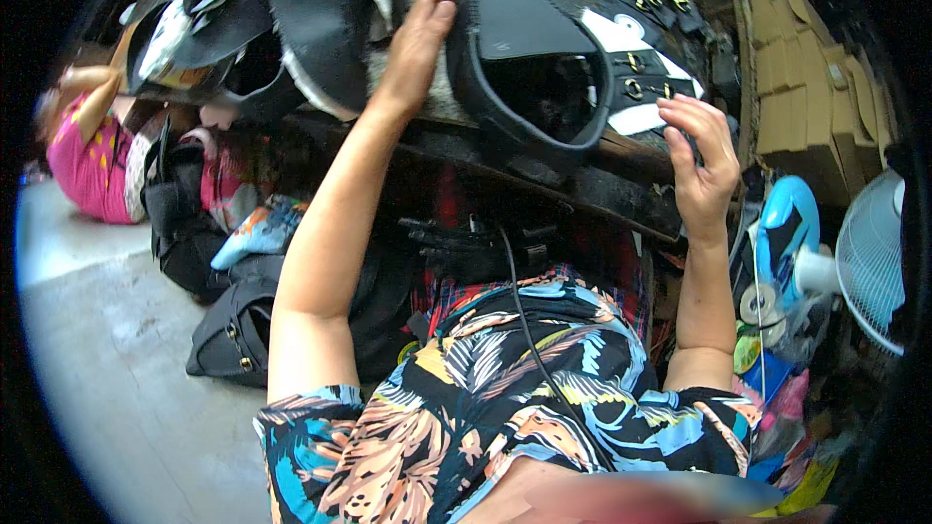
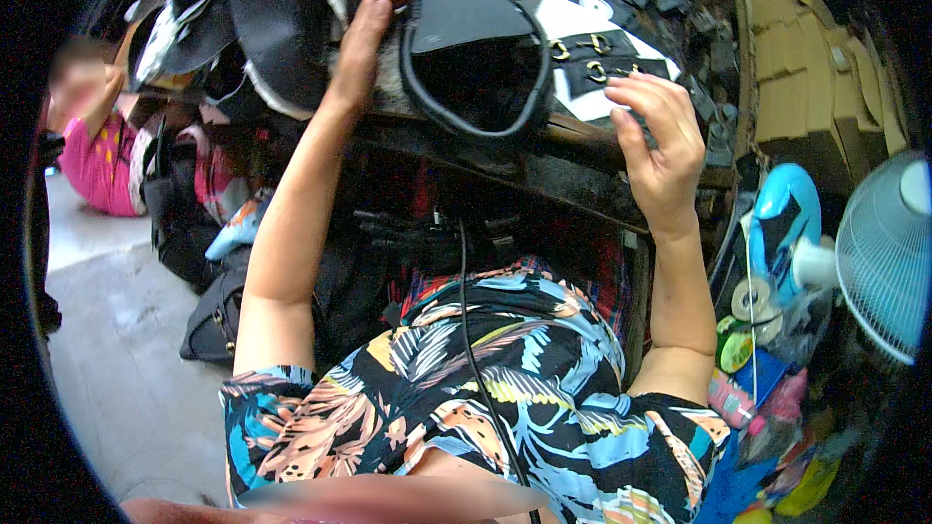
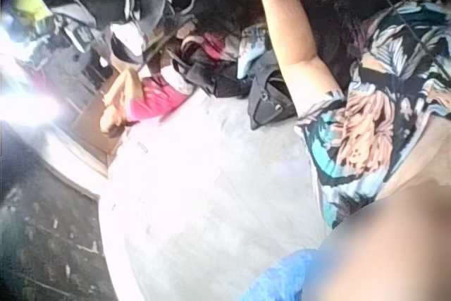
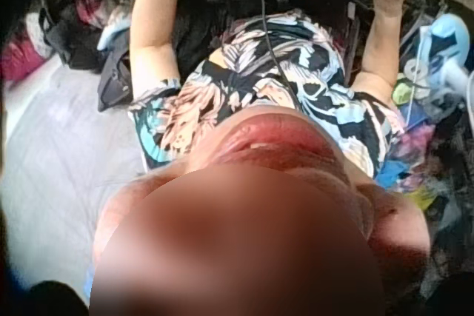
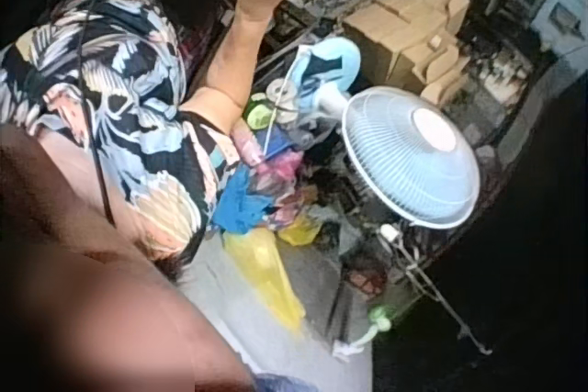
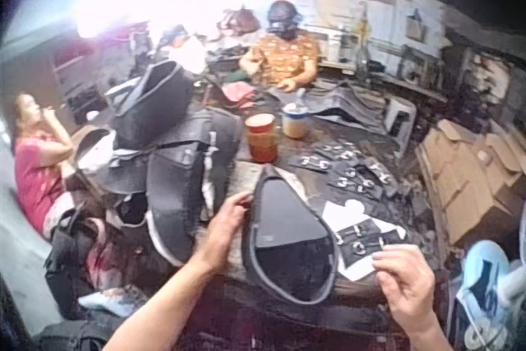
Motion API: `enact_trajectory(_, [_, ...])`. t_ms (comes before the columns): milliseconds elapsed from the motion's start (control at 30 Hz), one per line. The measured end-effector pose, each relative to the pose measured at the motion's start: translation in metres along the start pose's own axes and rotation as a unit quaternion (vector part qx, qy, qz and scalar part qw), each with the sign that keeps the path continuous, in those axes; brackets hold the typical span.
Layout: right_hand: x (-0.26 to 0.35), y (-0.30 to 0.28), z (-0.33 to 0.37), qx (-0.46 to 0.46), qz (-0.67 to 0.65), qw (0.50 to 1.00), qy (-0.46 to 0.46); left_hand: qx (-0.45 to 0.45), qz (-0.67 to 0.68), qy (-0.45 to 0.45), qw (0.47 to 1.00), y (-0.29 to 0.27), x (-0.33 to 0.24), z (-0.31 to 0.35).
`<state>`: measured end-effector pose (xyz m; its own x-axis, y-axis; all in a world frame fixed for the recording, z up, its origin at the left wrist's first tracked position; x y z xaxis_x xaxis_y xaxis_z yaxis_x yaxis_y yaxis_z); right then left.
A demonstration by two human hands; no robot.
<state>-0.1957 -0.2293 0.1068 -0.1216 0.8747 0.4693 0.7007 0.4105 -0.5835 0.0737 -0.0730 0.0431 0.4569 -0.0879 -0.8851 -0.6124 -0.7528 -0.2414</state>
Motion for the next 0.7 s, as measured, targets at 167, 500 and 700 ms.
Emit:
enact_trajectory(167, [0.017, 0.010, -0.014, 0.029, 0.000, 0.998, -0.051, -0.009, -0.031, -0.007, 0.999, -0.001, -0.002, 0.001])
enact_trajectory(500, [0.077, 0.028, -0.082, 0.095, -0.060, 0.983, -0.148, -0.019, -0.065, 0.011, 0.998, 0.004, -0.008, 0.003])
enact_trajectory(700, [0.223, 0.021, -0.084, 0.252, -0.345, 0.816, -0.390, -0.027, -0.098, 0.041, 0.994, 0.002, -0.013, 0.005])
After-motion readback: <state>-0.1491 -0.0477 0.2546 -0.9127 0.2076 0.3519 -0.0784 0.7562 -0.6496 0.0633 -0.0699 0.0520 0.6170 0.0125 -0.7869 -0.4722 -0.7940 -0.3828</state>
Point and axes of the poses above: each hand's wrist, its own z-axis away from the middle knuckle, its own y-axis out of the palm, x = y × z, the point moved 9 cm from there along -z, towards the middle knuckle
